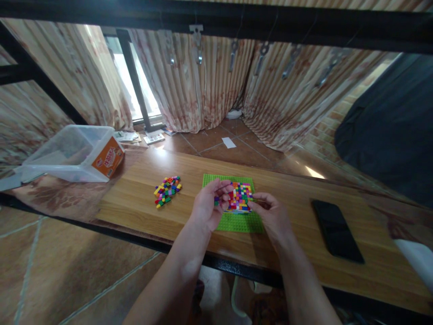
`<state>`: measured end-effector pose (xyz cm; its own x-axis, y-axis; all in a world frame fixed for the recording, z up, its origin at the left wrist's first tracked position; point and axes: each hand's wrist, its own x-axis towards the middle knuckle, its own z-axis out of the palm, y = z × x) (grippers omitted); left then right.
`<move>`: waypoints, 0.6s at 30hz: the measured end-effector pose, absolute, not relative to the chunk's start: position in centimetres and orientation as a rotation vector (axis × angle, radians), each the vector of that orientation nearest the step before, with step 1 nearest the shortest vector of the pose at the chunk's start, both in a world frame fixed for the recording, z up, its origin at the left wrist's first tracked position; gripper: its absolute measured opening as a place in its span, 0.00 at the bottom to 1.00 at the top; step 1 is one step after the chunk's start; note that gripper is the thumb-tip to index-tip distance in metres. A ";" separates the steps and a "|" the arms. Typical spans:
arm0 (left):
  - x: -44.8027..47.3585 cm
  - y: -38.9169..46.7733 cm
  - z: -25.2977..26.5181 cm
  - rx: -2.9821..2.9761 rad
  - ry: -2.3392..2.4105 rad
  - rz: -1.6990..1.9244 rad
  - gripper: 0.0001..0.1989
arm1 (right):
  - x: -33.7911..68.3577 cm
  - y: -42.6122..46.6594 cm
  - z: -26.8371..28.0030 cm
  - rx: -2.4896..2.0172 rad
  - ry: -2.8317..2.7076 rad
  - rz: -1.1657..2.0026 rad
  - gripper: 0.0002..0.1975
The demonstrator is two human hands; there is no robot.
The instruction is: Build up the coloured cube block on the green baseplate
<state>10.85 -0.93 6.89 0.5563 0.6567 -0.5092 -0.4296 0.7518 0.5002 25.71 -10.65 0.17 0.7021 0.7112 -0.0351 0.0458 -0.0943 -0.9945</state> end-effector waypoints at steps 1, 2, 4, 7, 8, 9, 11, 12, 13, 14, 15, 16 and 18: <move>10.8 -0.9 6.9 0.336 0.737 0.656 0.14 | 25.6 -10.6 0.1 -1.547 -0.581 0.659 0.21; 10.8 -0.9 6.9 0.335 0.739 0.656 0.14 | 25.4 -10.5 0.1 -1.510 -0.534 0.690 0.21; 10.8 -1.0 6.9 0.340 0.742 0.655 0.14 | 25.2 -10.4 0.1 -1.457 -0.452 0.755 0.22; 10.8 -1.0 7.0 0.346 0.741 0.655 0.15 | 25.0 -10.3 0.1 -1.421 -0.380 0.816 0.22; 10.8 -1.0 7.0 0.347 0.739 0.655 0.14 | 24.9 -10.3 0.1 -1.415 -0.373 0.822 0.22; 10.8 -1.0 7.0 0.347 0.738 0.654 0.14 | 24.9 -10.2 0.1 -1.412 -0.368 0.822 0.21; 10.9 -1.0 7.0 0.349 0.739 0.651 0.13 | 24.9 -10.2 0.2 -1.411 -0.364 0.824 0.21; 10.9 -1.1 7.0 0.350 0.739 0.651 0.13 | 24.9 -10.1 0.2 -1.410 -0.361 0.830 0.21; 10.9 -1.1 7.0 0.350 0.741 0.650 0.12 | 24.9 -10.1 0.2 -1.410 -0.359 0.839 0.21; 11.0 -1.1 7.0 0.348 0.742 0.650 0.12 | 24.9 -10.0 0.2 -1.412 -0.357 0.849 0.21; 11.0 -1.1 6.9 0.346 0.744 0.651 0.13 | 24.9 -10.0 0.3 -1.413 -0.355 0.859 0.21; 11.1 -1.2 6.9 0.346 0.747 0.651 0.13 | 24.9 -9.9 0.3 -1.414 -0.355 0.869 0.21; 11.2 -1.2 6.8 0.350 0.754 0.651 0.14 | 24.8 -9.9 0.3 -1.415 -0.348 0.876 0.21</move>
